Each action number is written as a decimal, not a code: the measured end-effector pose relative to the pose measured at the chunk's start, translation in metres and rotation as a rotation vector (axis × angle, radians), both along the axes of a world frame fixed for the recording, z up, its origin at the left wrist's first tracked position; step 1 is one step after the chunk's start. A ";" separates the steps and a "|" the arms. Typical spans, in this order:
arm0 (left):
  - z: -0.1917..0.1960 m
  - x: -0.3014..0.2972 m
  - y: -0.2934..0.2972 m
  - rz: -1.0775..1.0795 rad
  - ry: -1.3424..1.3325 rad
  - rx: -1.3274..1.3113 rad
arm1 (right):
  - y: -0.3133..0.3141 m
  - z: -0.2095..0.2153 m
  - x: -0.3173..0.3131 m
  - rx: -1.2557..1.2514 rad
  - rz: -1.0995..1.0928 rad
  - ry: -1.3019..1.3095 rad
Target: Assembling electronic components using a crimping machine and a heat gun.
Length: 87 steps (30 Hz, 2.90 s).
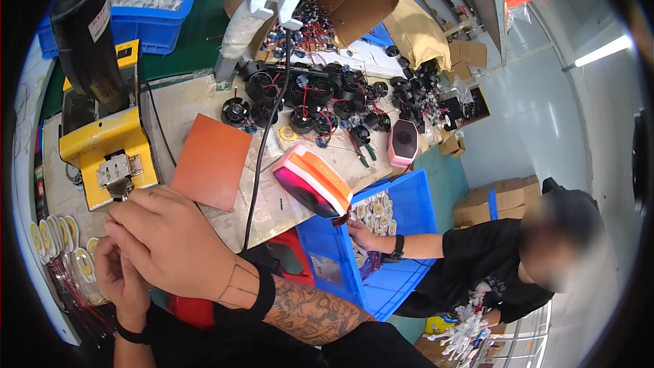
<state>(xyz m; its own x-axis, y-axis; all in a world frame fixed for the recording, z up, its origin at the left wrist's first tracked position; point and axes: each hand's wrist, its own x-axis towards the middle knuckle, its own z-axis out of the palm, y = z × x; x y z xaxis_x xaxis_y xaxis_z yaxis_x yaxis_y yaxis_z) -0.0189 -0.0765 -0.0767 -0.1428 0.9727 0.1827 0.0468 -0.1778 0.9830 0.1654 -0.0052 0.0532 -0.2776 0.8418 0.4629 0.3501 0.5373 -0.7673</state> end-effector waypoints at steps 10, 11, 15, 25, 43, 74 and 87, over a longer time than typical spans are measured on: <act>0.068 -0.013 -0.043 -0.081 0.175 -0.004 | -0.053 -0.005 -0.010 -0.389 0.264 0.270; 0.071 -0.010 -0.047 -0.039 0.166 -0.022 | -0.057 -0.007 -0.010 -0.381 0.267 0.282; 0.070 -0.020 -0.064 -0.032 0.235 0.004 | -0.071 -0.005 -0.004 -0.431 0.250 0.326; 0.084 -0.014 -0.077 -0.050 0.255 -0.026 | -0.094 -0.013 0.033 -0.199 0.128 0.262; 0.114 0.028 -0.099 -0.086 0.095 -0.120 | -0.144 -0.012 0.102 -0.325 0.152 0.295; 0.087 0.084 -0.106 -0.124 -0.435 -0.392 | -0.131 -0.020 0.100 -0.707 -0.013 0.619; 0.074 0.034 -0.008 0.199 0.085 0.005 | 0.022 0.049 0.010 0.140 -0.093 -0.162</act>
